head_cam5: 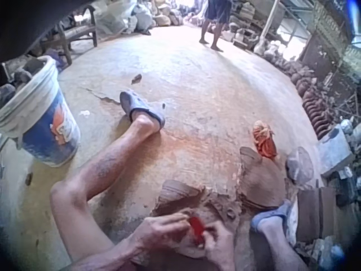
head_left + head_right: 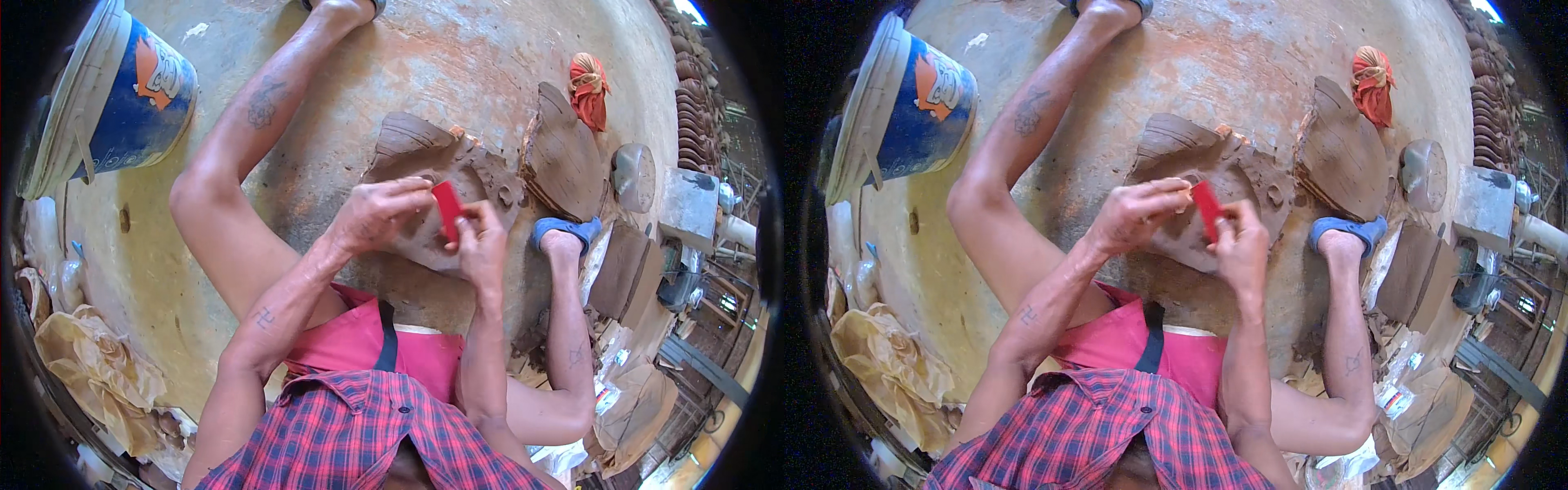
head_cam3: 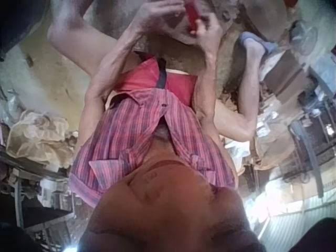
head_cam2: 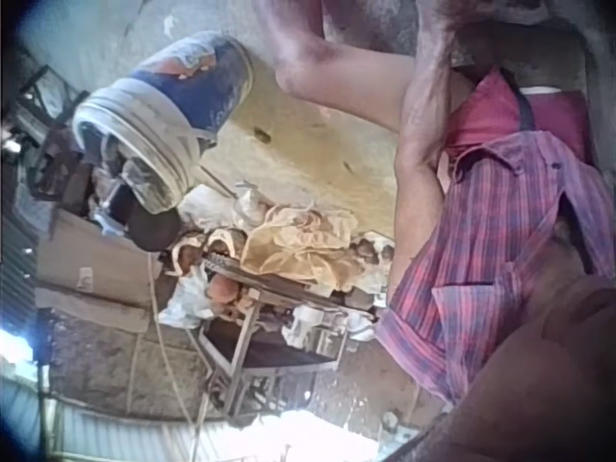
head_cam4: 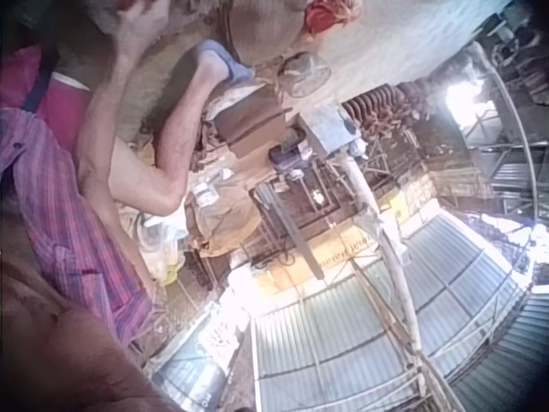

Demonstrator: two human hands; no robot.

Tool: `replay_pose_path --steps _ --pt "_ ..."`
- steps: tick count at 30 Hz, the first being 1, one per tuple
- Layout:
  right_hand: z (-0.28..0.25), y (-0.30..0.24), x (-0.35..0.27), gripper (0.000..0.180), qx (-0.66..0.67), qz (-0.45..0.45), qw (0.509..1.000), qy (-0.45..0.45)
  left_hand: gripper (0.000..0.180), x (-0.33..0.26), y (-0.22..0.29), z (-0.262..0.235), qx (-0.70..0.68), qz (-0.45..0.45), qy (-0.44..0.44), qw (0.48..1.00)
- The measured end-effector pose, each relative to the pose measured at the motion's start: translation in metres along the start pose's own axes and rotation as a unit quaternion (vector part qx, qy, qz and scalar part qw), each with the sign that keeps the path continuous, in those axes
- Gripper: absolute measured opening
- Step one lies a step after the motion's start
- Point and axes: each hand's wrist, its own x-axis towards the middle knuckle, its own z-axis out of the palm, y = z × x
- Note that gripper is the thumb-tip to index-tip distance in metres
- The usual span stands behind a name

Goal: The person sculpts clay by rolling and pressing clay pieces onto a clay mold by hand, trimming excess clay along the edges using a small scraper, and smoothing and patting the clay.

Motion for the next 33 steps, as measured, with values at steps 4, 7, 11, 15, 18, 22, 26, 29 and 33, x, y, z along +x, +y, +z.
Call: replay_pose_path --steps 4,7,11,15,18,22,26,29,33 --pt "-0.041 0.008 0.039 0.026 -0.112 -0.065 0.987 0.093 0.032 0.017 0.018 -0.006 -0.118 -0.104 0.093 0.983" --pt "-0.063 0.024 0.070 0.032 -0.236 -0.155 0.958 0.037 0.032 0.023 0.046 0.014 -0.186 -0.220 -0.022 0.957" --pt "-0.056 0.011 0.081 0.031 -0.251 -0.135 0.958 -0.024 0.046 0.007 0.070 0.059 -0.078 -0.266 0.001 0.961" --pt "-0.057 0.016 0.090 0.034 -0.261 -0.130 0.956 -0.040 0.044 0.005 0.072 0.090 0.026 -0.327 0.003 0.945" --pt "-0.059 0.020 0.094 0.037 -0.295 -0.150 0.942 -0.053 0.046 0.009 0.071 0.098 0.063 -0.314 0.006 0.947" --pt "-0.059 -0.001 0.099 0.039 -0.363 -0.123 0.915 -0.122 0.047 0.011 0.060 0.103 0.096 -0.315 0.016 0.944" --pt "-0.062 -0.001 0.098 0.046 -0.384 -0.141 0.901 -0.145 0.050 0.010 0.058 0.104 0.105 -0.307 0.015 0.946" --pt "-0.062 0.001 0.094 0.045 -0.402 -0.157 0.889 -0.151 0.051 0.008 0.055 0.104 0.107 -0.307 0.020 0.945" --pt "-0.065 0.004 0.077 0.040 -0.409 -0.148 0.882 -0.183 0.052 0.006 0.052 0.104 0.103 -0.298 0.030 0.949"
